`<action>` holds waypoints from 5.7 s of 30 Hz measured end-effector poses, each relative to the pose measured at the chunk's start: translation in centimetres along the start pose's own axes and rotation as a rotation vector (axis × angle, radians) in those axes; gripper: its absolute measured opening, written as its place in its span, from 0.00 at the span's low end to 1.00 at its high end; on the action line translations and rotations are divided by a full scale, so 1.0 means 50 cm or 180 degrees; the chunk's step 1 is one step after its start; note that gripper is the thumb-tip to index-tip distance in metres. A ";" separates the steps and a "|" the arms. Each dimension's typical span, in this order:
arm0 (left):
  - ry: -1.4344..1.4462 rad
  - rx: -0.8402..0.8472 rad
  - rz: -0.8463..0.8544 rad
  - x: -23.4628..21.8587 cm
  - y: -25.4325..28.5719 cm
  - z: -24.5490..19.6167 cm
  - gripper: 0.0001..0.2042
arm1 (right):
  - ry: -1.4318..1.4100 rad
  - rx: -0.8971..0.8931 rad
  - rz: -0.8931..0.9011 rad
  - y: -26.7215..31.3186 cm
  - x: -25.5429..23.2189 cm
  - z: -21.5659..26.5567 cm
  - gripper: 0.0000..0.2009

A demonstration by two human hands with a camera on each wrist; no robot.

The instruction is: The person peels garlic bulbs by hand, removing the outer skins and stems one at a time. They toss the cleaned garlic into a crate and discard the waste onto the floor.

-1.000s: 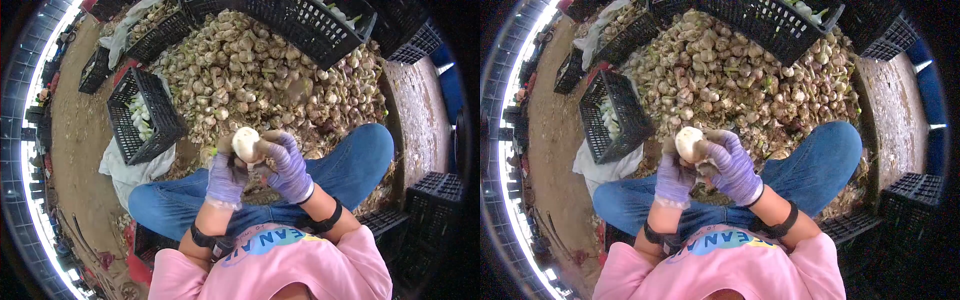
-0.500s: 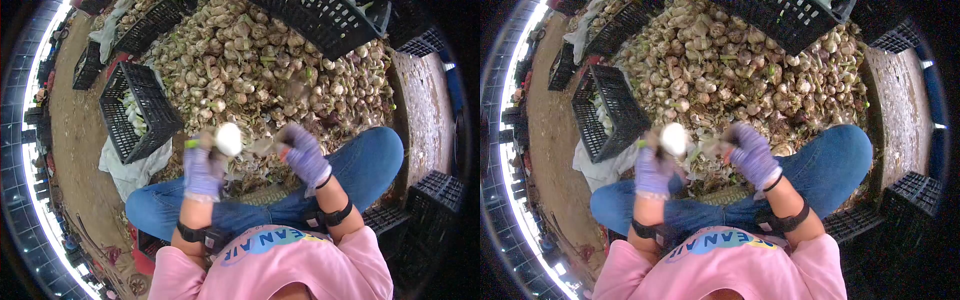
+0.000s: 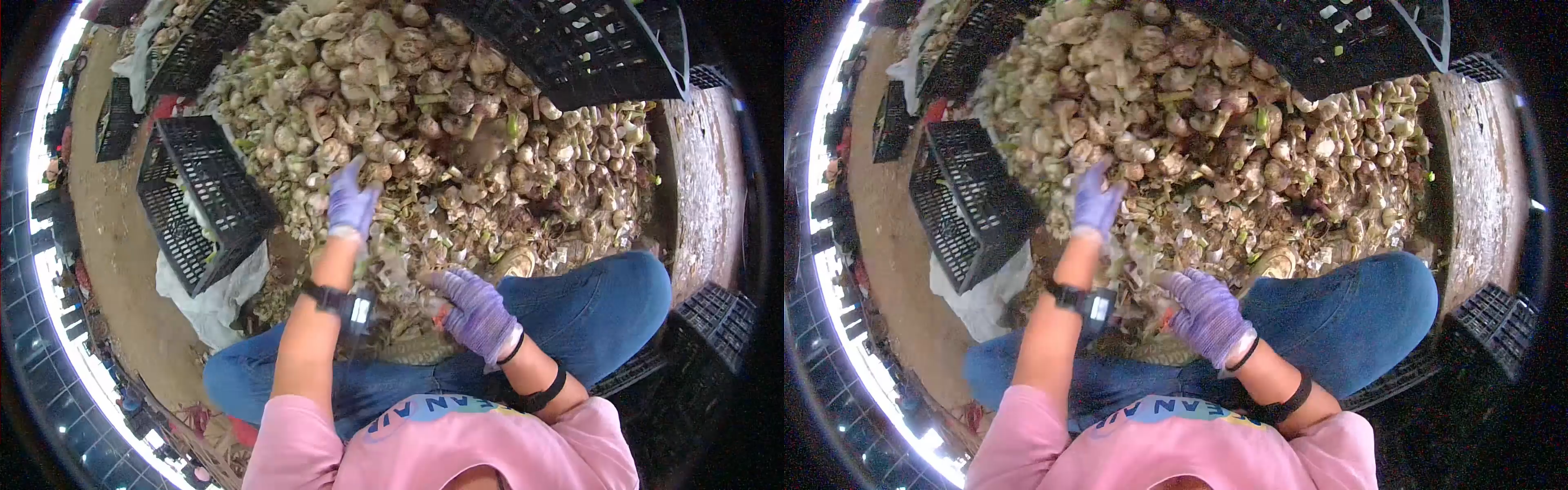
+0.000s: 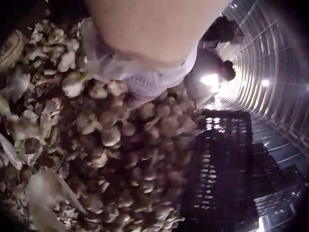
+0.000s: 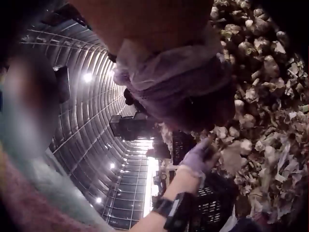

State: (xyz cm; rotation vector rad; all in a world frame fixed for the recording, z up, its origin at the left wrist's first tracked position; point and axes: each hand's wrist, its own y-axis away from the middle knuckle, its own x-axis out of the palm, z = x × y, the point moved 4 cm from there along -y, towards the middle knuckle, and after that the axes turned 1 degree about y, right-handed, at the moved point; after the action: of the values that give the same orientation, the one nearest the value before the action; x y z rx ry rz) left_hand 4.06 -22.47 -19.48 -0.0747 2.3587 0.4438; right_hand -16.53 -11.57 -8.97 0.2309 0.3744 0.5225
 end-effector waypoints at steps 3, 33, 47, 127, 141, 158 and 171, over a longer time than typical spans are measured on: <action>-0.1027 0.0342 -0.0056 0.089 -0.065 -0.039 0.28 | -0.0073 -0.0047 -0.0101 -0.015 -0.008 -0.008 0.18; 0.3066 0.0817 0.0522 -0.181 0.516 -0.253 0.39 | -0.2656 -0.0512 -0.0146 0.157 0.004 0.159 0.14; 0.2868 0.1063 0.0570 -0.192 0.518 -0.253 0.37 | -0.2639 0.0056 0.0058 0.160 0.003 0.179 0.17; 0.1625 0.0640 0.1089 0.020 0.191 -0.183 0.19 | -0.0649 -0.0420 -0.1550 0.066 -0.051 -0.053 0.23; 0.1769 0.1500 0.0386 -0.187 0.486 -0.253 0.38 | -0.2524 -0.0766 -0.0878 0.155 0.008 0.145 0.16; 0.1868 0.1799 0.0604 -0.190 0.502 -0.218 0.36 | -0.2319 -0.0247 0.0016 0.165 -0.003 0.168 0.19; 0.4190 0.0821 0.1252 -0.155 0.483 -0.233 0.26 | -0.2742 -0.0450 0.0306 0.161 0.009 0.142 0.27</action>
State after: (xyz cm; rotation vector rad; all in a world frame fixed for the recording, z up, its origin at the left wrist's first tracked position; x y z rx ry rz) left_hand -2.15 -4.27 0.73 0.3246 3.7382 0.2812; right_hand -16.86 -5.41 -0.21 0.3146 -0.5120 0.4946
